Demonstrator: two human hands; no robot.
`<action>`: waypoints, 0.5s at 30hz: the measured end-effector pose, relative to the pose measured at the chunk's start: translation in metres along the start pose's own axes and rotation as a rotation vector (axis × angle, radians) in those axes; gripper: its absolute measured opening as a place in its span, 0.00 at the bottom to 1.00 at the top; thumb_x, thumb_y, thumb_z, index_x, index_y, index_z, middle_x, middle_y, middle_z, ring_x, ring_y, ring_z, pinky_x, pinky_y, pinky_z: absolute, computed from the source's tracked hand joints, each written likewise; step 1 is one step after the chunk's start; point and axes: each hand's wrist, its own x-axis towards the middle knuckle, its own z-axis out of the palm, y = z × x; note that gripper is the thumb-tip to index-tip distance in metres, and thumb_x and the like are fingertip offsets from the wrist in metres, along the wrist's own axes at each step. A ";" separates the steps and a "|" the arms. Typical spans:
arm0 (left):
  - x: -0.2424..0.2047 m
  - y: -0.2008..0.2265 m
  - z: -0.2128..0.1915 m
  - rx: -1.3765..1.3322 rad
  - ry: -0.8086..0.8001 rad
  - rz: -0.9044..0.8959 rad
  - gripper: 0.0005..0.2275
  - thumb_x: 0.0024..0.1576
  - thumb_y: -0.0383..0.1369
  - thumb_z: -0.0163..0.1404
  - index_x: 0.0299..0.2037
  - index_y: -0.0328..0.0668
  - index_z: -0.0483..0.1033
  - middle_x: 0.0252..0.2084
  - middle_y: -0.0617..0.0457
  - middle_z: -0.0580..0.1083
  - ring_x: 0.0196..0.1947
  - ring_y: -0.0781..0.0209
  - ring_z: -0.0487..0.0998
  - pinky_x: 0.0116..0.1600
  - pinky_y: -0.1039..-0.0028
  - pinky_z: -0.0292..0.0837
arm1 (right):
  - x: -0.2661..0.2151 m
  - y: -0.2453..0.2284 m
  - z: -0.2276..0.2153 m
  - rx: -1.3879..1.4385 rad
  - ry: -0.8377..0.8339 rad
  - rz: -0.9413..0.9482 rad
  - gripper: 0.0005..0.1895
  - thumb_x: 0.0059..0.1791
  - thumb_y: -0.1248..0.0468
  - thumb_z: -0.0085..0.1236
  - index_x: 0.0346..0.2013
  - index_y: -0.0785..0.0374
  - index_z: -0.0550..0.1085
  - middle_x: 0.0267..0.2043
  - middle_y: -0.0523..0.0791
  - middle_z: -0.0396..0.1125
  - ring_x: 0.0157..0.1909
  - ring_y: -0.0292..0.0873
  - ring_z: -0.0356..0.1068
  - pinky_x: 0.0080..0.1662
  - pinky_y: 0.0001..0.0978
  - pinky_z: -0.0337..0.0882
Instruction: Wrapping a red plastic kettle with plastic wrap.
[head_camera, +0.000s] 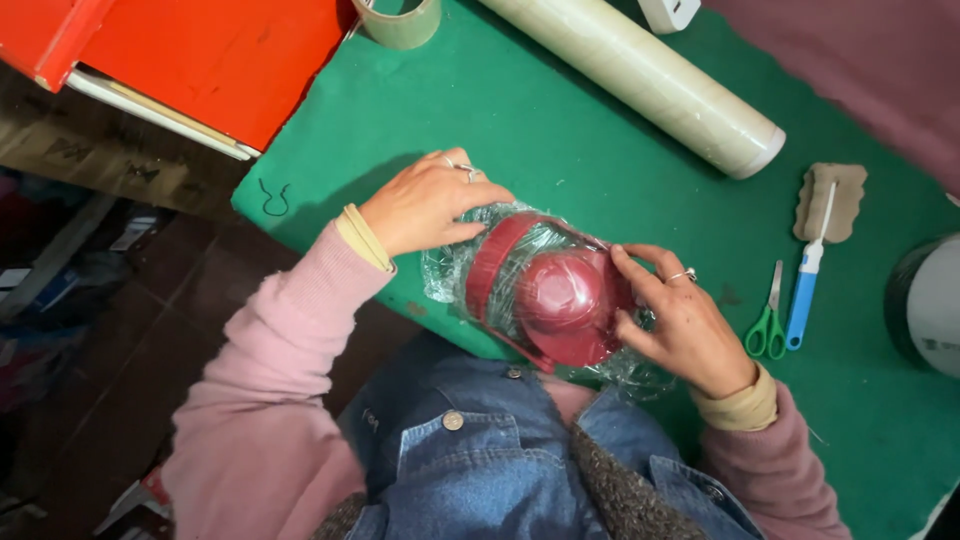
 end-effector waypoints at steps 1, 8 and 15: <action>0.000 0.000 0.002 0.001 0.002 0.001 0.19 0.50 0.32 0.59 0.53 0.46 0.78 0.39 0.51 0.78 0.44 0.48 0.74 0.52 0.60 0.70 | 0.000 0.000 0.000 -0.002 0.001 -0.001 0.39 0.40 0.64 0.62 0.66 0.68 0.64 0.64 0.57 0.61 0.57 0.60 0.68 0.55 0.46 0.70; -0.004 -0.002 0.009 0.115 0.092 -0.038 0.04 0.54 0.33 0.59 0.37 0.48 0.82 0.33 0.56 0.76 0.42 0.51 0.74 0.49 0.60 0.70 | -0.002 0.002 0.002 -0.016 0.002 0.022 0.36 0.42 0.68 0.60 0.66 0.65 0.65 0.65 0.55 0.61 0.58 0.60 0.68 0.54 0.45 0.70; -0.022 0.008 -0.006 0.188 0.072 -0.149 0.03 0.51 0.32 0.59 0.34 0.47 0.82 0.38 0.55 0.77 0.45 0.50 0.74 0.50 0.59 0.70 | -0.004 0.004 0.004 -0.002 0.000 0.011 0.38 0.41 0.69 0.60 0.67 0.64 0.64 0.65 0.55 0.60 0.57 0.60 0.68 0.54 0.45 0.70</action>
